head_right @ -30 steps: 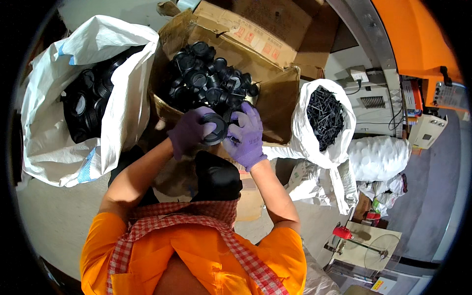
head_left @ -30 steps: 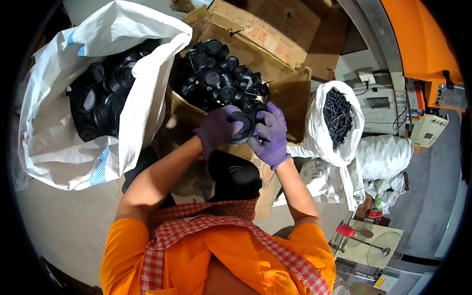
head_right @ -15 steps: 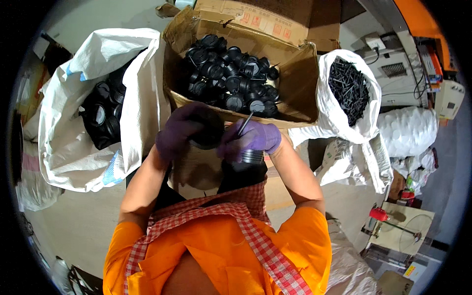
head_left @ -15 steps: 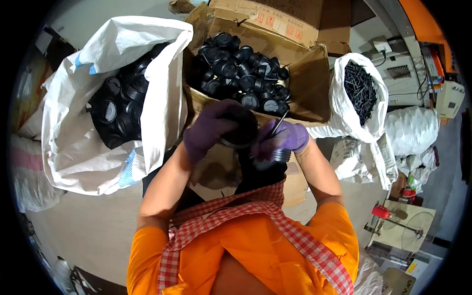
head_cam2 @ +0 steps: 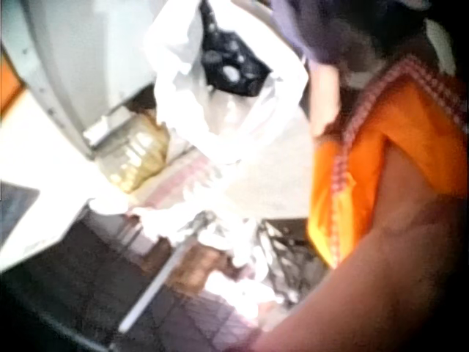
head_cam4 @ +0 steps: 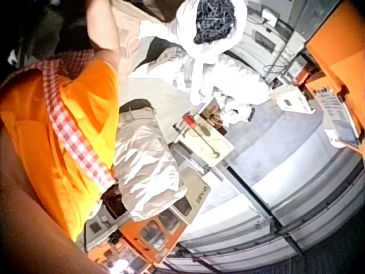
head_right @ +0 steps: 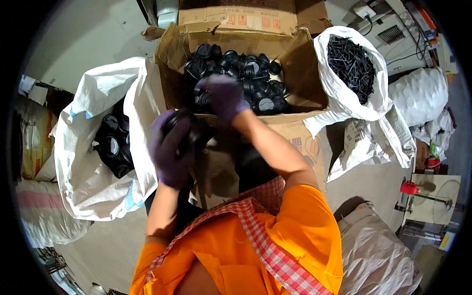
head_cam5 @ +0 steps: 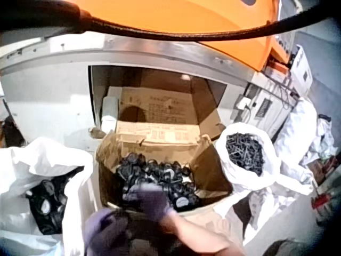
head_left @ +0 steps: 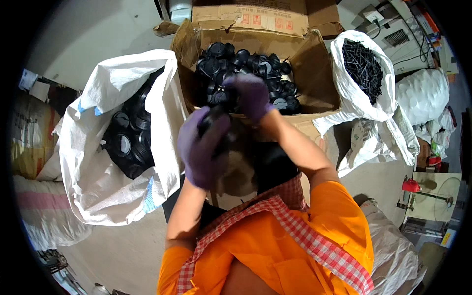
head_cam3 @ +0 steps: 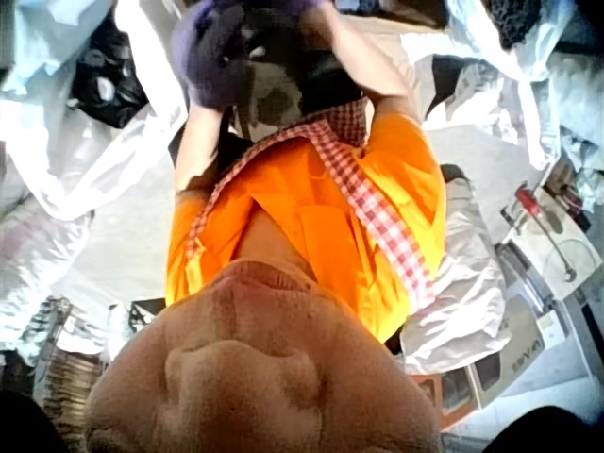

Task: The person picks up a circular black plastic part with their left hand and uses their right hand to insert a long black pin into its center. They repeat this action for multiple parts, picking them from a white bag and placing the assembled pieces into a cardboard box.

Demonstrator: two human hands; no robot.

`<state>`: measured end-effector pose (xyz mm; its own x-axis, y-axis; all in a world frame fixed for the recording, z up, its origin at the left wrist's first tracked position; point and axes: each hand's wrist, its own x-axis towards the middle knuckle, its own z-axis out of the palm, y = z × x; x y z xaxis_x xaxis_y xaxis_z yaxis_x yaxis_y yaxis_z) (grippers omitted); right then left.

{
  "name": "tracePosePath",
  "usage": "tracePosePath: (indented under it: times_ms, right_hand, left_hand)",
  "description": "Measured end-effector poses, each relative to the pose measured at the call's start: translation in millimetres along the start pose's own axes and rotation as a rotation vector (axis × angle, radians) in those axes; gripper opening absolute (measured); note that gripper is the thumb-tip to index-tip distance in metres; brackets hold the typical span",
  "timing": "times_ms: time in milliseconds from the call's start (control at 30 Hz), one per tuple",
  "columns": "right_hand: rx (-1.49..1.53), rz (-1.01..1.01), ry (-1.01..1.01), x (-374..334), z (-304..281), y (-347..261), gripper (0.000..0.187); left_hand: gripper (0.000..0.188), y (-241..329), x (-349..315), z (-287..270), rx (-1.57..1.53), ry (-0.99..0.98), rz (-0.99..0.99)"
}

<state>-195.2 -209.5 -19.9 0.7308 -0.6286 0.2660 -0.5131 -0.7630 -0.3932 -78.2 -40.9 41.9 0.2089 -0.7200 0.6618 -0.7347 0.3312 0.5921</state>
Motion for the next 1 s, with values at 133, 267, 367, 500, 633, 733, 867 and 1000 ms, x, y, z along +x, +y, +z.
tracePosePath:
  times_ms: [133,267,367,500,633,733,867,1000]
  right_hand:
    - [-0.057,0.58,-0.207,10,33,105,0.027]
    - [-0.212,0.816,-0.594,-21,98,211,0.04]
    - [0.013,0.665,-0.52,-27,105,198,0.038]
    - [0.034,0.623,0.093,-32,87,179,0.023]
    - [0.207,0.141,0.214,-24,20,88,0.012]
    - [0.277,-0.05,-0.125,-36,-17,7,0.019]
    - [0.813,0.039,0.097,-70,-15,7,0.027]
    - [0.442,0.152,0.289,-90,-31,51,0.036]
  left_hand:
    - [0.041,-5,4,-38,0.491,0.528,0.056]
    - [0.059,-29,25,-59,0.843,0.512,-0.323]
    - [0.06,-16,15,-17,0.512,0.473,0.003]
    - [0.032,-4,0,50,-0.439,-0.276,-0.599]
    - [0.034,-44,-8,99,-1.058,-0.101,-0.95]
    - [0.034,-21,22,86,-1.276,-0.202,-1.169]
    - [0.031,-58,-5,95,-1.35,-0.061,-1.055]
    - [0.03,-56,-6,87,-1.017,-0.103,-1.139]
